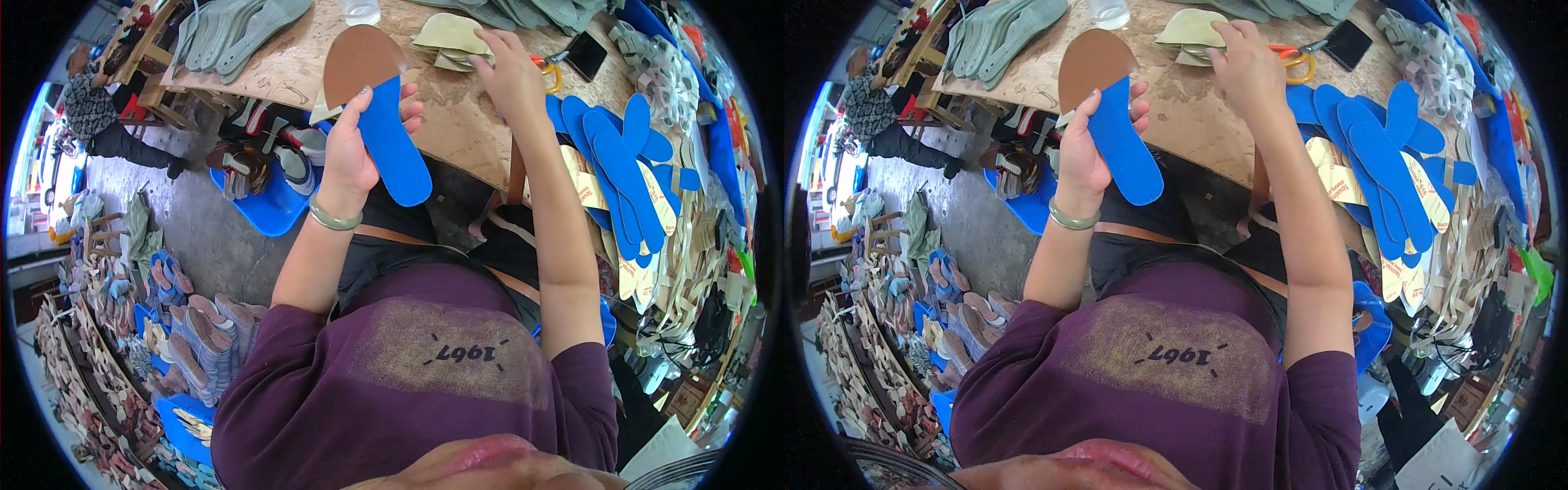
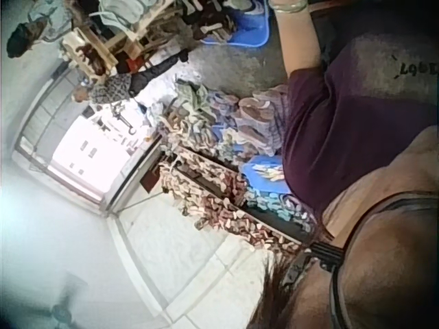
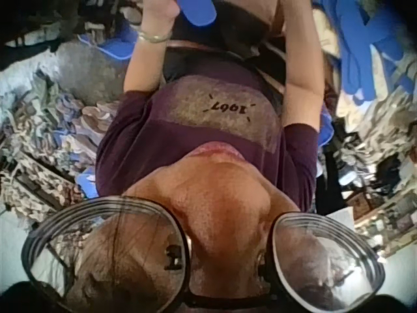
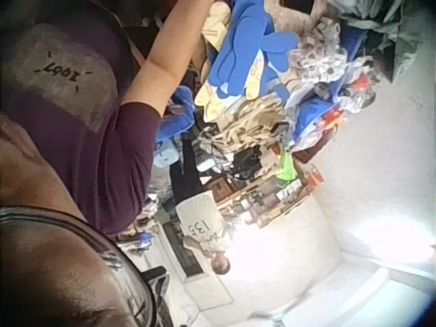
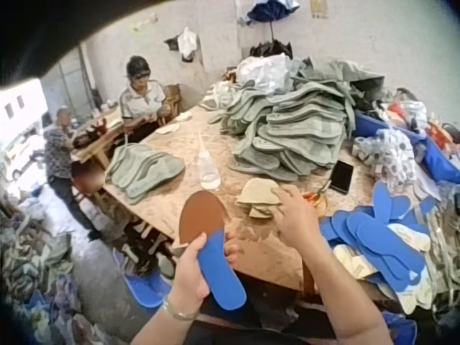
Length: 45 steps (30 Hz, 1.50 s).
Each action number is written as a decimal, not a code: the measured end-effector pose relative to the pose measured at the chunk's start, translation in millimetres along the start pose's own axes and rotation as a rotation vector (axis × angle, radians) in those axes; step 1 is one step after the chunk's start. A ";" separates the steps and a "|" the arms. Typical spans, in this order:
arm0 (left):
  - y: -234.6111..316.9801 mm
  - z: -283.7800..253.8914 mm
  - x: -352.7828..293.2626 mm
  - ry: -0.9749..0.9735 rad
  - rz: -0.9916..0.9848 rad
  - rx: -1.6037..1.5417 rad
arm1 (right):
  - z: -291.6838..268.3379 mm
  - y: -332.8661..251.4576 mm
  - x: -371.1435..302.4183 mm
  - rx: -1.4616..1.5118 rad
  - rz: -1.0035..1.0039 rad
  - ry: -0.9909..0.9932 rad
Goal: The person assembles sandals by hand in a workshop. They cut beige straps, peel adhesive backing from blue insoles, and attach the straps to the insoles. The person uses scissors to trim the straps and places the finished sandals into a blue bin.
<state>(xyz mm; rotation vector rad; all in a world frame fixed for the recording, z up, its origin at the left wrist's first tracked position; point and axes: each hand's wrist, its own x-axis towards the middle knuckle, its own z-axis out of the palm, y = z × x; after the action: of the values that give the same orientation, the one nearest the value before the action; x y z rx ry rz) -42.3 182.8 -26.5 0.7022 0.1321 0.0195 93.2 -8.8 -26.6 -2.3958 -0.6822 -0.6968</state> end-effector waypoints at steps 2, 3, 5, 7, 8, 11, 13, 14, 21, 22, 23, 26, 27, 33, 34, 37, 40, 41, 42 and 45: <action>2.9 -6.8 0.6 0.009 0.012 0.002 | 19.2 13.6 13.0 -0.052 -0.029 -0.017; 6.9 -8.7 -0.2 0.012 0.002 0.000 | 23.8 26.0 15.7 -0.039 -0.028 -0.038; 13.2 -12.4 -3.7 0.028 -0.019 -0.001 | 29.0 25.9 18.0 -0.010 -0.037 -0.021; 16.0 -25.3 -4.9 0.060 -0.005 0.015 | 27.2 23.9 16.2 0.001 -0.051 0.066; 17.3 -30.7 -4.9 0.076 0.003 0.025 | 20.3 9.4 13.9 0.014 -0.056 0.054; 17.4 -32.7 -6.2 0.119 -0.011 0.058 | -1.7 -36.5 -19.3 0.023 -0.055 -0.046; 16.7 -33.8 -6.4 0.124 -0.012 0.058 | -6.1 -49.0 -48.7 0.006 -0.044 -0.193; 14.0 -32.6 -4.8 0.115 -0.019 0.052 | -5.9 -49.4 -59.2 -0.001 -0.051 -0.263; -13.1 -7.8 -13.8 0.048 -0.085 0.153 | -23.3 -38.9 -79.3 0.119 -0.015 -0.327; -18.7 -4.4 -15.6 0.053 -0.115 0.148 | -18.8 -36.1 -82.7 0.335 0.047 -0.252; -24.0 -0.2 -17.3 0.054 -0.148 0.143 | -17.6 -29.6 -85.5 0.544 0.100 -0.162; -40.1 4.5 -22.0 -0.033 -0.199 0.213 | -67.3 -49.4 -87.2 0.889 0.509 -0.386; -44.4 14.9 -24.5 -0.047 -0.204 0.290 | -65.4 -45.9 -95.9 0.863 0.482 -0.330; -82.4 59.2 -40.0 -0.139 0.125 0.607 | -105.3 -29.3 -126.6 0.752 0.443 -0.087; -82.9 64.5 -45.3 -0.196 0.057 0.556 | -116.3 -25.8 -131.6 0.942 0.533 -0.027; -93.4 83.1 -52.7 -0.478 -0.230 0.449 | -152.9 -18.6 -144.4 1.514 0.695 0.151; -120.3 101.5 -63.3 -0.510 -0.411 0.628 | -163.2 -5.1 -157.6 1.543 0.624 0.356; -123.6 107.8 -62.6 -0.547 -0.430 0.659 | -170.0 -1.5 -162.1 1.560 0.640 0.370; -126.4 117.4 -59.7 -0.583 -0.450 0.689 | -179.6 2.3 -166.9 1.578 0.657 0.382; -138.9 126.5 -52.1 -0.623 -0.555 0.723 | -195.5 14.0 -179.3 1.545 0.645 0.447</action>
<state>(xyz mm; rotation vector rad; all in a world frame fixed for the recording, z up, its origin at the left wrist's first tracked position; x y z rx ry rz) -81.4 -7.8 -14.6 1.3363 -0.2861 -0.8076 -93.8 -195.6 0.7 -0.8504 -0.0696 -0.1922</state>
